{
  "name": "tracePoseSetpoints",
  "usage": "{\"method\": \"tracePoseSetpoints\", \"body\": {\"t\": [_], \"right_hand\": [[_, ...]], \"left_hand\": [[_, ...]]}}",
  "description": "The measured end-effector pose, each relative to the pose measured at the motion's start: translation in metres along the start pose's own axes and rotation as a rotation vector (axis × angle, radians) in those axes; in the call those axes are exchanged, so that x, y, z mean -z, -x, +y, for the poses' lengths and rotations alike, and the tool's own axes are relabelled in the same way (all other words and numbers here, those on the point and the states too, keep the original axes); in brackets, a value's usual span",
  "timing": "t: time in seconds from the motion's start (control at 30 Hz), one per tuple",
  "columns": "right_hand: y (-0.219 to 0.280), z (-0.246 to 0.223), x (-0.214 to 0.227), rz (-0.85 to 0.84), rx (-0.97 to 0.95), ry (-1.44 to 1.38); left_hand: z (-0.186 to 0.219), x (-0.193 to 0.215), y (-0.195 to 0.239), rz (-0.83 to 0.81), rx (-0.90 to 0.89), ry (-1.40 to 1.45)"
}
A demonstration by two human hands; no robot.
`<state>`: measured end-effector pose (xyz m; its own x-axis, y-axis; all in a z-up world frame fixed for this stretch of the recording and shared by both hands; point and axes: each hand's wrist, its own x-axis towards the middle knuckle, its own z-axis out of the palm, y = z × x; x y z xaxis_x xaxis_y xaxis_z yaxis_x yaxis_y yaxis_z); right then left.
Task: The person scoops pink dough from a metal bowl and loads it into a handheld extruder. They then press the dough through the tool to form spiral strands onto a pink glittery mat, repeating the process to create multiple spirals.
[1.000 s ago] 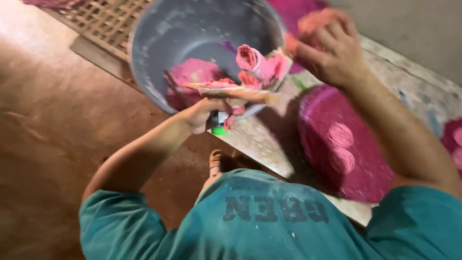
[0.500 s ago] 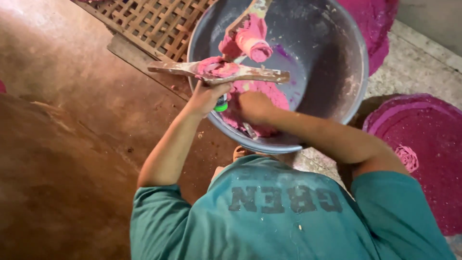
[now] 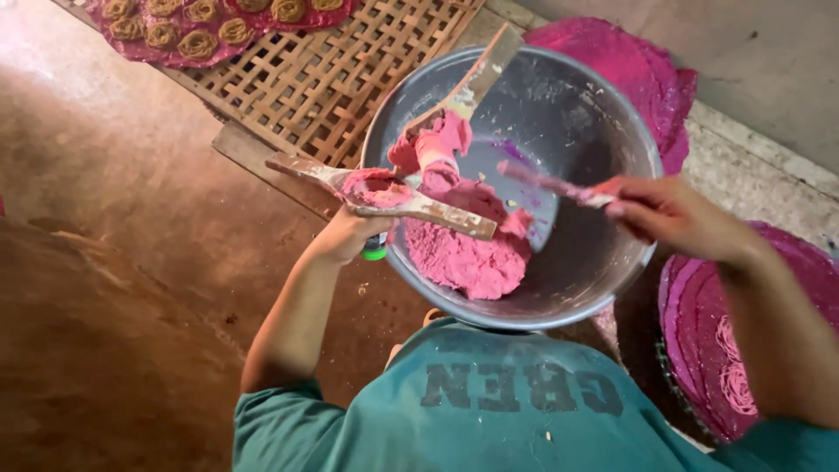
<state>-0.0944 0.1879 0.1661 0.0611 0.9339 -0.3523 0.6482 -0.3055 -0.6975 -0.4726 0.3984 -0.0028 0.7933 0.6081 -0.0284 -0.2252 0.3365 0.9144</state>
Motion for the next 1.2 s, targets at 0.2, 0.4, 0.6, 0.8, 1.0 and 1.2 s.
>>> {"method": "tracePoseSetpoints", "body": {"t": [0.2, 0.4, 0.6, 0.8, 1.0, 1.2], "right_hand": [[-0.025, -0.055, 0.022, 0.381, 0.561, 0.623], [-0.049, -0.039, 0.01, 0.376, 0.529, 0.606], [-0.072, -0.012, -0.05, 0.432, 0.414, 0.207], [-0.093, 0.009, -0.09, 0.662, 0.487, 0.183], [-0.107, -0.003, -0.106, 0.681, 0.619, 0.067], [-0.103, 0.0, -0.092, 0.506, 0.583, 0.098]], "left_hand": [[0.014, -0.015, -0.006, -0.091, 0.057, 0.026], [-0.011, -0.014, -0.014, -0.014, 0.059, 0.085], [-0.031, -0.038, -0.042, 0.021, -0.235, 0.21], [-0.013, -0.071, -0.063, 0.091, -0.153, 0.127], [-0.006, -0.078, -0.065, 0.045, -0.081, -0.077], [0.013, -0.089, -0.05, 0.124, -0.176, -0.241]]}}
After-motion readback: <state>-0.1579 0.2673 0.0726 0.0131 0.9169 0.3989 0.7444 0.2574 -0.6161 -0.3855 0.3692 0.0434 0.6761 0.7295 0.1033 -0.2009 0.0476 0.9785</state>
